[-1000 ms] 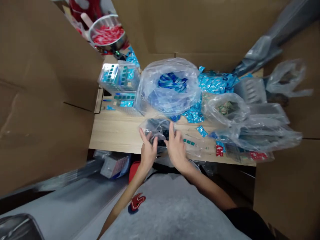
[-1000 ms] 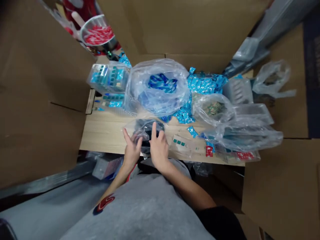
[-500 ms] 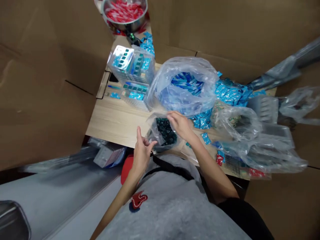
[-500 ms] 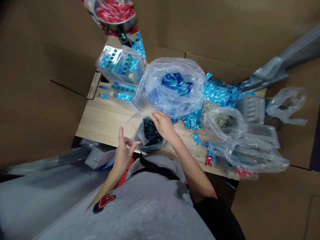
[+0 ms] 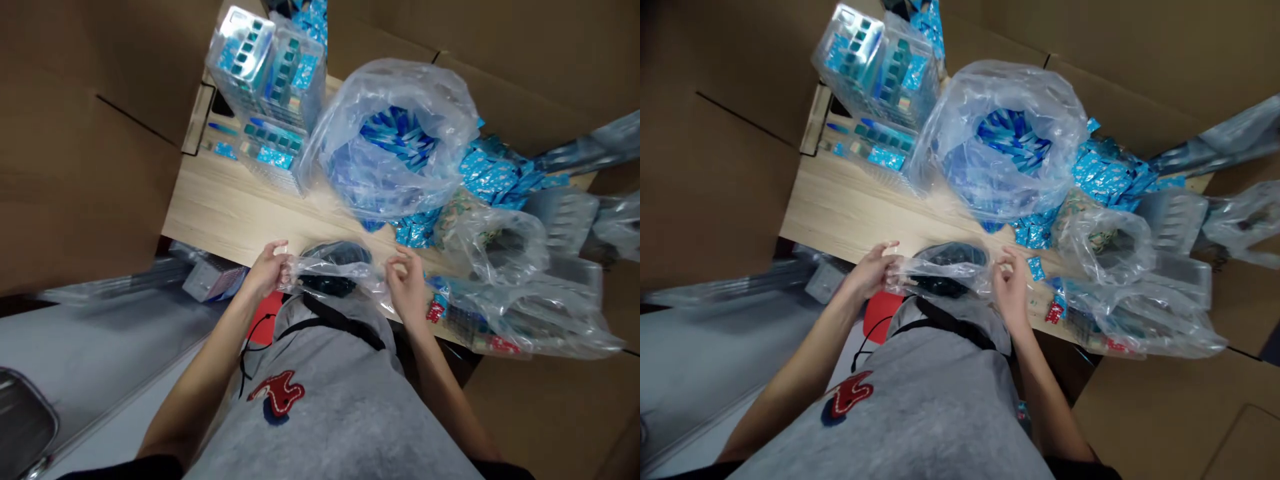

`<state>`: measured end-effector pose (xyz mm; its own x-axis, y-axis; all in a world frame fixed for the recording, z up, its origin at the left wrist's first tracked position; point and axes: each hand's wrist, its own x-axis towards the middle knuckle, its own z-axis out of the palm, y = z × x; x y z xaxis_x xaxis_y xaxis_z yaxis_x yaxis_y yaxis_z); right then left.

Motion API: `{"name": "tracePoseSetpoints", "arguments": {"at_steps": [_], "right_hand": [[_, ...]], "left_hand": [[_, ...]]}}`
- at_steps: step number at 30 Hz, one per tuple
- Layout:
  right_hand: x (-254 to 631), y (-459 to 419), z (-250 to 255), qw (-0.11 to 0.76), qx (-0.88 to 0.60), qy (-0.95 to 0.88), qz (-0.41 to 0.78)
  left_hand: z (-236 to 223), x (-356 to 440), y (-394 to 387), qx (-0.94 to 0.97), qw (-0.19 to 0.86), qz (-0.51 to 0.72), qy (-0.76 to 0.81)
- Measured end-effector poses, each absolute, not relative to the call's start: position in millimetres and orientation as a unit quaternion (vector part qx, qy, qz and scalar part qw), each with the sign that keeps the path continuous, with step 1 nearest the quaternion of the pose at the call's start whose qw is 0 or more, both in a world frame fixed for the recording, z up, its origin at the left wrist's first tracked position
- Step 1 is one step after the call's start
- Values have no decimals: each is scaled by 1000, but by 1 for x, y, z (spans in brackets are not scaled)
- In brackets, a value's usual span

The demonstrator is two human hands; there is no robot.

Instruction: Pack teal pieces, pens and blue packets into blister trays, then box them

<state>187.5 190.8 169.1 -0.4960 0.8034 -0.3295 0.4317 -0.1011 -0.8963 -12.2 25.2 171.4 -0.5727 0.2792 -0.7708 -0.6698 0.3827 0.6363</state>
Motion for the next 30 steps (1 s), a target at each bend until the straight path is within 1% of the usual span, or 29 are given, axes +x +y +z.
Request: {"name": "tracePoseSetpoints", "arguments": {"at_steps": [2,4,5,6,8,10,12,13,15,16,18,20,22,23,25,27,28,29,30], "right_hand": [[187,183,184,111,-379,-796,460],[181,178,193,16,-292,-890,350],[177,178,195,-23,-278,-903,326],[173,179,194,-45,-276,-903,325],[166,187,188,-39,-286,-873,393],[162,198,178,6,-311,-791,526],[162,207,168,39,-365,-656,659],[162,209,163,36,-390,-585,710],[166,210,154,12,-414,-487,769],[168,209,150,5,-422,-481,768],[174,206,146,19,-446,-537,716],[179,204,150,59,-476,-602,638],[182,200,161,82,-479,-661,572],[182,196,170,75,-468,-704,528],[182,186,186,23,-453,-804,385],[182,174,196,-67,-460,-849,250],[183,169,197,-110,-474,-845,223],[185,166,195,-132,-477,-837,231],[188,164,191,-141,-469,-828,274]], "left_hand": [[175,-2,25,-5,317,502,804],[183,8,25,198,195,408,869],[187,12,26,288,162,352,876],[190,15,27,349,152,308,872],[194,15,34,403,156,263,863],[195,10,43,381,197,276,860],[193,1,52,341,263,306,849],[190,-3,56,317,300,330,837],[184,-11,63,248,372,399,800],[180,-14,67,205,405,430,781],[172,-18,75,125,458,453,755],[167,-20,81,101,465,425,770],[170,-17,82,111,429,406,800],[174,-13,80,138,386,396,822],[188,1,72,220,268,328,879],[200,19,62,274,168,198,926],[205,28,57,267,152,131,943],[208,34,53,237,166,84,954],[209,39,50,199,202,63,957]]}}
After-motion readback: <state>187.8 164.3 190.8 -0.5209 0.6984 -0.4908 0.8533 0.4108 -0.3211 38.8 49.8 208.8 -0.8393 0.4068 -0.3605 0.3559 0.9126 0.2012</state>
